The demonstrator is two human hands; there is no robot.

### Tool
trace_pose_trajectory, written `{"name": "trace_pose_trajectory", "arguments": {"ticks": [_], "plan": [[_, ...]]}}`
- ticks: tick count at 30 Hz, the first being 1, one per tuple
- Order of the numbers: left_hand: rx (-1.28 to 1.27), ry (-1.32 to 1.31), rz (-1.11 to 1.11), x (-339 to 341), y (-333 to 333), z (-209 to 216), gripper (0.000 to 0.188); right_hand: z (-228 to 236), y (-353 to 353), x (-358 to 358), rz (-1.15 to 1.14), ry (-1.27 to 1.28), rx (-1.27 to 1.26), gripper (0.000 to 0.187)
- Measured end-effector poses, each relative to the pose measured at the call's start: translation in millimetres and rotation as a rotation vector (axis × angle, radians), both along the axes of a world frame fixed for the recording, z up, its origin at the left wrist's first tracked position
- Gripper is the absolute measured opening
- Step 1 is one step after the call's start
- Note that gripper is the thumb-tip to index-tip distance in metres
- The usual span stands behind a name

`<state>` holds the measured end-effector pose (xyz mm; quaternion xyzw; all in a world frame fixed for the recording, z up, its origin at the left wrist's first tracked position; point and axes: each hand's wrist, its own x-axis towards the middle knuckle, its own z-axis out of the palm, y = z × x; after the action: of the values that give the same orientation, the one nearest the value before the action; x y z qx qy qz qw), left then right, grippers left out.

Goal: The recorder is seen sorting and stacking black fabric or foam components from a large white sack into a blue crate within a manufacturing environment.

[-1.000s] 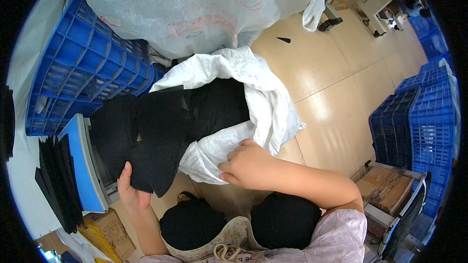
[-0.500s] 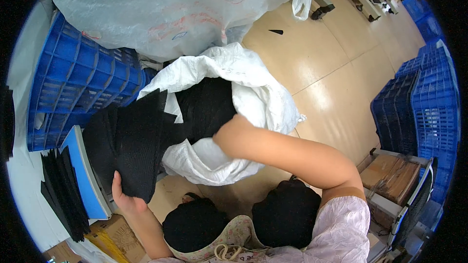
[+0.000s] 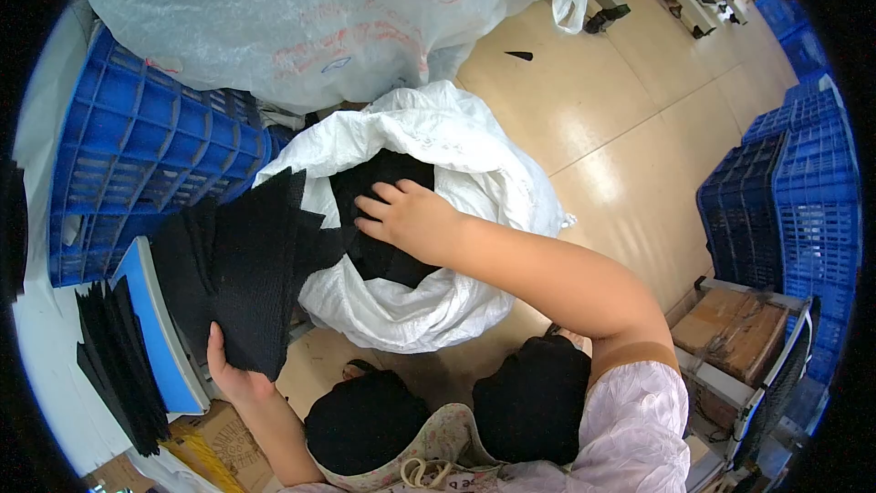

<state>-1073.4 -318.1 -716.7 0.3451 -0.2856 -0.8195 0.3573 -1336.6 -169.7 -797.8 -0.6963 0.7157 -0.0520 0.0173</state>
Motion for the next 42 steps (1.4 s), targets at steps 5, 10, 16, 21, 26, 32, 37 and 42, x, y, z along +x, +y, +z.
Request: {"name": "trace_pose_trajectory", "arguments": {"ticks": [5, 10, 16, 21, 26, 32, 37, 42], "plan": [[0.000, -0.015, 0.054, -2.9, 2.5, 1.8, 0.045, -11.3, -13.3, -11.7, 0.084, -0.025, -0.046, 0.046], [0.004, 0.017, -0.002, -1.2, -2.2, -2.6, 0.045, -17.5, -22.6, -22.6, 0.141, 0.001, 0.009, 0.031], [0.008, 0.007, 0.015, -0.1, -0.1, -2.7, 0.045, -6.4, -17.3, -24.1, 0.190, 0.203, 0.196, 0.026], [0.010, -0.006, 0.025, 0.8, 0.8, -3.3, 0.044, -3.5, -11.3, -21.3, 0.268, 0.185, 0.223, 0.016], [0.009, -0.037, 0.088, 0.0, 1.3, -1.5, 0.046, 22.9, -6.0, -39.0, 0.170, -0.051, 0.226, 0.024], [0.014, 0.066, 0.214, 1.9, 0.9, 19.3, 0.050, 110.2, -2.7, -80.6, -0.106, -0.649, 0.025, 0.038], [0.007, 0.093, 0.223, -2.7, 4.5, 20.2, 0.047, 125.7, 7.6, -104.8, -0.362, -1.187, 0.005, 0.051], [0.013, 0.082, 0.253, 2.5, 7.0, 26.8, 0.044, 138.6, 19.3, -109.9, -0.444, -1.390, -0.119, 0.057]]}}
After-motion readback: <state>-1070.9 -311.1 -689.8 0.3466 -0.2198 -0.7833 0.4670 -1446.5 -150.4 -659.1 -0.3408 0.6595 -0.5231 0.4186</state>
